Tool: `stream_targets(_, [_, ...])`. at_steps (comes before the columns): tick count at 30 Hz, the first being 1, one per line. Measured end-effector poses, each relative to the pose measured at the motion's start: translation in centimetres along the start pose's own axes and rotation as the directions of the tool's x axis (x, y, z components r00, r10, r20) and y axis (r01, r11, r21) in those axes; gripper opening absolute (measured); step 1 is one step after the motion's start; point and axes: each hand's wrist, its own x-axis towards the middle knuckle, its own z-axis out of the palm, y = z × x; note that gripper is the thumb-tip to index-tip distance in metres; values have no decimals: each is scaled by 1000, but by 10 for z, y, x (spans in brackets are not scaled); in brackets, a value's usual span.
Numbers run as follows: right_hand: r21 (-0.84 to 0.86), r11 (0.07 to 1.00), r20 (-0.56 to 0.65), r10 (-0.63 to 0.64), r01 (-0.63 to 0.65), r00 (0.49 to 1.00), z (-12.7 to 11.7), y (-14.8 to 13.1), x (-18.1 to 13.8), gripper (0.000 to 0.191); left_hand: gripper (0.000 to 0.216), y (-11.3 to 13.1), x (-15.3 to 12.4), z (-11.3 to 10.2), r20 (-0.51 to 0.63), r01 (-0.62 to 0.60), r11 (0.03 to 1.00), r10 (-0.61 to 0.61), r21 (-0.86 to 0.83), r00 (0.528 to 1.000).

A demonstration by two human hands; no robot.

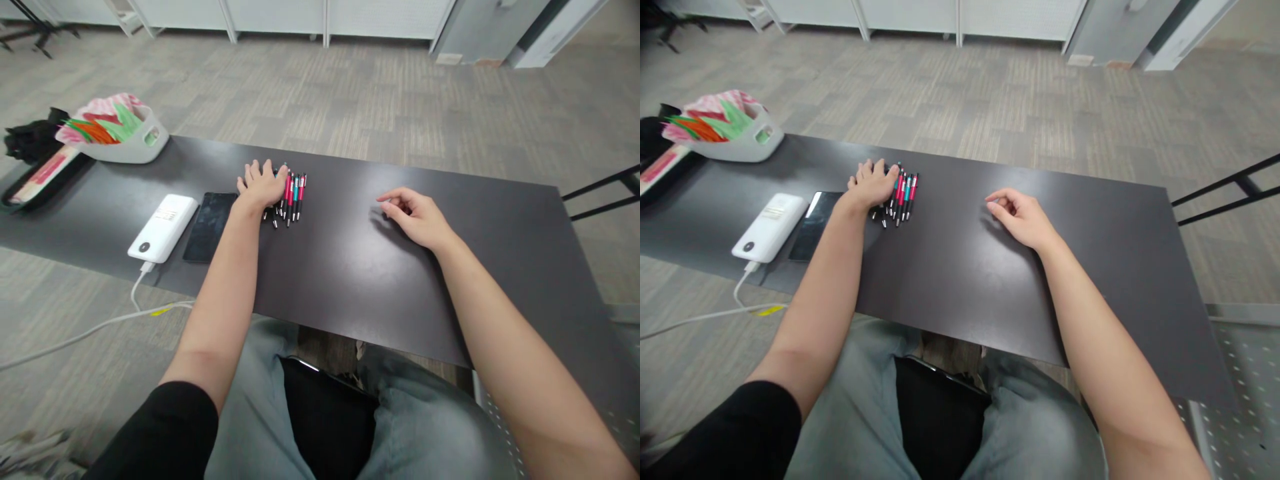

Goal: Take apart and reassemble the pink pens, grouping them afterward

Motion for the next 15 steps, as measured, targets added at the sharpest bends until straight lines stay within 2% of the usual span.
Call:
stream_targets(3, [14,1000,-14,1,0,1000,1,2,1,55,97,-9,5,2,-72,5,999,-2,37,997])
stream_targets(6, [36,999,-18,8,-7,1000,1,1,1,53,102,-19,13,9,-175,2,1000,-5,-18,985])
stream_targets(11, [49,999,-6,13,-13,1000,2,0,1,48,111,-29,23,11,-181,41,995,-57,-94,982])
stream_targets(13, [65,998,-23,16,-15,1000,3,1,3,46,105,-24,18,7,-216,-5,994,-20,-112,976])
stream_targets(15, [91,996,-46,14,-10,999,6,3,4,44,87,-12,6,1,-292,-123,989,95,-81,952])
